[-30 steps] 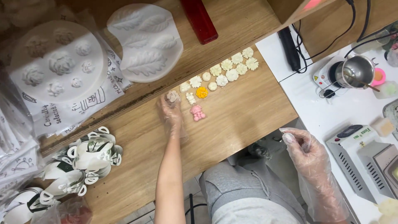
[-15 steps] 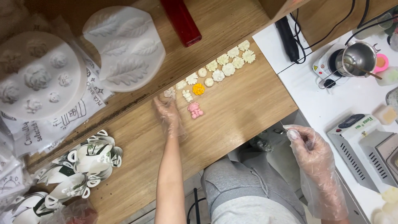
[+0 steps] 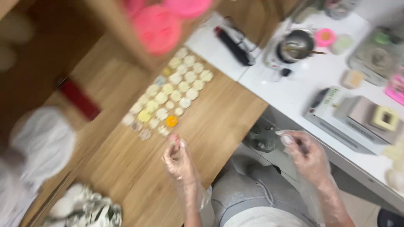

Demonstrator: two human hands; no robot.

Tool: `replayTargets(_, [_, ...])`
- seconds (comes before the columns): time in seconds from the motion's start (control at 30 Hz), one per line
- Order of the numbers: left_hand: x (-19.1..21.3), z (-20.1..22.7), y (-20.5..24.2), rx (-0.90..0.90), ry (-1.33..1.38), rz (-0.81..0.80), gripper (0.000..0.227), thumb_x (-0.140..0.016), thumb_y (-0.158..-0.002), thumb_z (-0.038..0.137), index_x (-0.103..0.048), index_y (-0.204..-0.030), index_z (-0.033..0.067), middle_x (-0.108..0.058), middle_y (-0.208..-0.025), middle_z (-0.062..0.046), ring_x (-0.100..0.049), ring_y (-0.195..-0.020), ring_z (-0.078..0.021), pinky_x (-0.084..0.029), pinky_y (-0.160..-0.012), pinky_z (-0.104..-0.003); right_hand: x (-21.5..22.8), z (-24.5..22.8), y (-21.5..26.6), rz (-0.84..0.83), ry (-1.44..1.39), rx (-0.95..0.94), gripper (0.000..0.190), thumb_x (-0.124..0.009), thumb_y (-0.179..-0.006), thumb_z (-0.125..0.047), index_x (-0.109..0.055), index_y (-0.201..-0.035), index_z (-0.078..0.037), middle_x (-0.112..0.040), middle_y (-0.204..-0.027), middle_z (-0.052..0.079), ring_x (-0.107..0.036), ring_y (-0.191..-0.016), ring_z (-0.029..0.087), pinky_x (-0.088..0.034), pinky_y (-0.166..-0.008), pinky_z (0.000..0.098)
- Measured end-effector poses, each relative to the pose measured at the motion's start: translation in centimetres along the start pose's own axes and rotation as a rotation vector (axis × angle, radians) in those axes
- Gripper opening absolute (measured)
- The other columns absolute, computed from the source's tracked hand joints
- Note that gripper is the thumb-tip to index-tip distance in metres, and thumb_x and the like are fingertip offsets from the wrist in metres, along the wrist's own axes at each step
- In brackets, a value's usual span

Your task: Finishing and detailing wax flower decorations using a carving tool and molten wax.

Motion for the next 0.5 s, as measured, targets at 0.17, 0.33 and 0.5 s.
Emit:
replayTargets(0.17, [-7.5,13.5,6.1,0.188,0.073,-0.99,0.031,-0.074,-0.089,0.021,-0.072,-0.117,0.0081,-0.077,-0.102,-0.004,-0.07,-0.093,-0.0125,-0.056,-0.084,-0.03,4.3,-1.6,-0.1,-0.047,-0.084,0.036,0.024,-0.063,-0.095,-0.03,-0.072,-0.11,-0.014,-0.07,-0.089,-0.004,-0.06,-0.067,0.005,-0.053,-0.058,0.0231])
replayTargets(0.33, [-13.9,24.7,15.9,-0.471,-0.259,-1.22,0.033,-0.073,-0.091,0.024,-0.071,-0.122,0.0127,-0.075,-0.108,-0.011,-0.07,-0.098,-0.0258,-0.056,-0.085,-0.039,14.2,2.3,2.4,0.159,-0.342,-0.101,0.021,-0.066,-0.098,-0.023,-0.075,-0.112,-0.011,-0.06,-0.082,-0.002,-0.048,-0.067,0.006,-0.043,-0.058,0.0212])
replayTargets(0.5, [-16.3,29.0,25.9,-1.01,-0.89,-1.406,0.046,-0.069,-0.091,0.036,-0.065,-0.136,0.0328,-0.074,-0.109,-0.007,-0.072,-0.097,-0.026,-0.058,-0.09,-0.042,25.0,10.7,5.6,0.384,-0.494,-0.071,0.021,-0.069,-0.1,-0.021,-0.075,-0.112,-0.006,-0.055,-0.08,-0.003,-0.042,-0.07,0.007,-0.037,-0.06,0.0226])
Point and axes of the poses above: each hand's wrist, its own y-axis away from the middle knuckle, its own x-axis out of the back of the hand, z = x × y, the point moved 4 cm from there along -y, towards the middle knuckle
